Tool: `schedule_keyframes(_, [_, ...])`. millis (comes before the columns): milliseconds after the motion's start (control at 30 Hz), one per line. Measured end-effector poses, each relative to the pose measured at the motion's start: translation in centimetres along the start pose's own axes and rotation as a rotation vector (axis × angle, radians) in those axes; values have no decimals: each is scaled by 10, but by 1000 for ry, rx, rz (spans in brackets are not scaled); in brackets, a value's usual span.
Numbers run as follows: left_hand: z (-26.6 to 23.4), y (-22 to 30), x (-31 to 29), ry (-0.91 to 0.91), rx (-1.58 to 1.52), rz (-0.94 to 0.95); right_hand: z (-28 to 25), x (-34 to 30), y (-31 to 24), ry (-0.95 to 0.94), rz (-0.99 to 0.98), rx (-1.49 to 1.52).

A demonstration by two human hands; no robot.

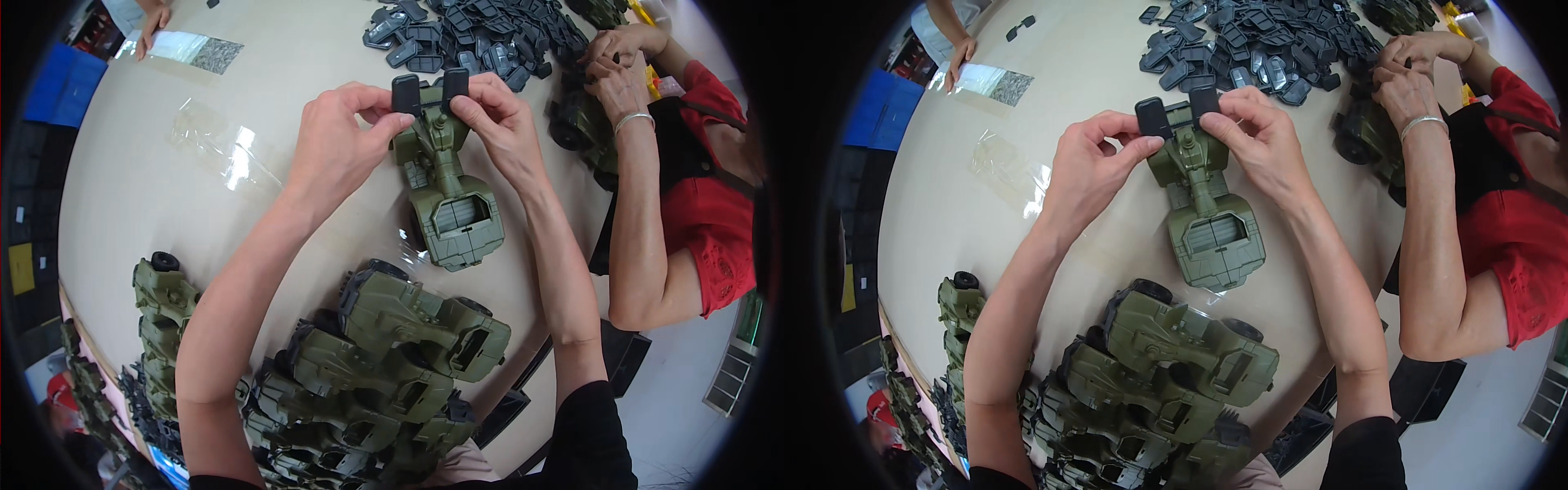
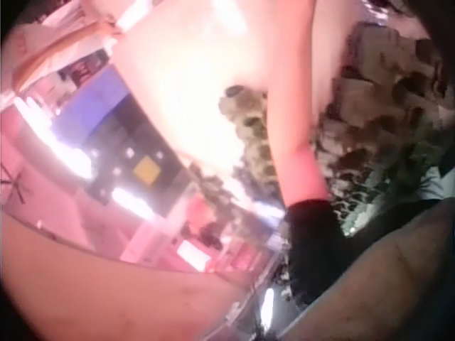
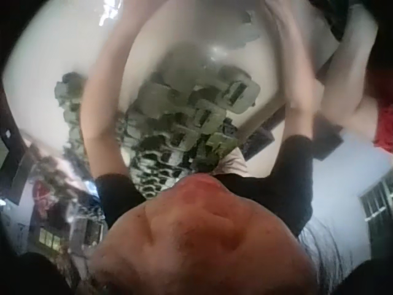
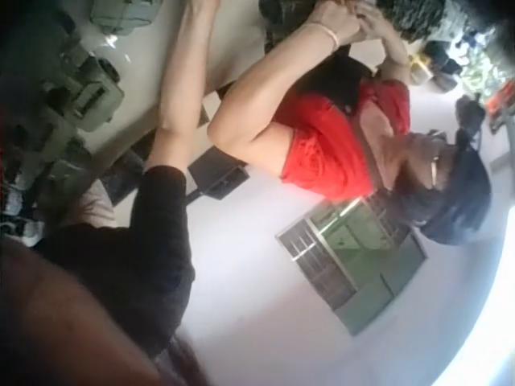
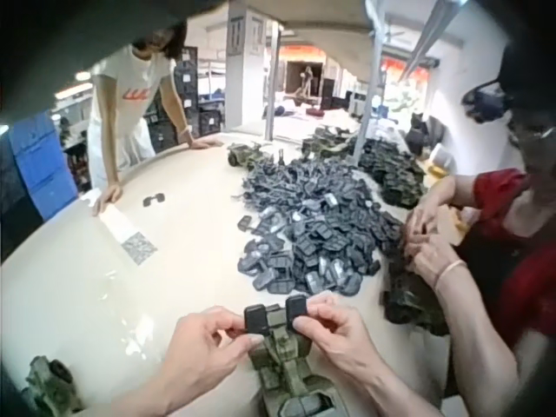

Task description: The person assembles green plastic toy tanks by attaching black wheels and small grey gun turrets to the main bodies. They work at a table with piles of parts, picking up components and snapping them together by hand. The person places the completed units on the table and occasionally moves to a different section of the workspace.

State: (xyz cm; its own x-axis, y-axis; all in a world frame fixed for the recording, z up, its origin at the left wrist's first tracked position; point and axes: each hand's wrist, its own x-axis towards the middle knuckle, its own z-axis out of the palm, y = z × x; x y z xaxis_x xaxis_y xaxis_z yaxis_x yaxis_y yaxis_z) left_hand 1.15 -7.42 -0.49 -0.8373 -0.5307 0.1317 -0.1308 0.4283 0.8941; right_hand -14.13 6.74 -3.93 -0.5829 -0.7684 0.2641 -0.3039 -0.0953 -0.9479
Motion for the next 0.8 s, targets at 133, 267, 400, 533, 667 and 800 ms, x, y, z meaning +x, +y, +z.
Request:
schedule_keyframes(133, [4, 6, -4, -8, 53, 8, 10, -8, -1, 111, -3, 16])
schedule_keyframes(267, [18, 2, -9, 113, 56, 118, 18, -12, 0, 178, -42, 21])
schedule_keyframes(400, [24, 5, -11, 154, 187, 58, 21, -14, 2, 188, -42, 15])
schedule_keyframes(533, [23, 3, -8, 122, 48, 10, 19, -12, 3, 163, -55, 25])
schedule_keyframes(667, [15, 3, 3, 2, 14, -4, 18, -13, -2, 157, -34, 5])
schedule_keyframes(800, [18, 10, -3, 27, 232, 66, 21, -15, -1, 180, -43, 9])
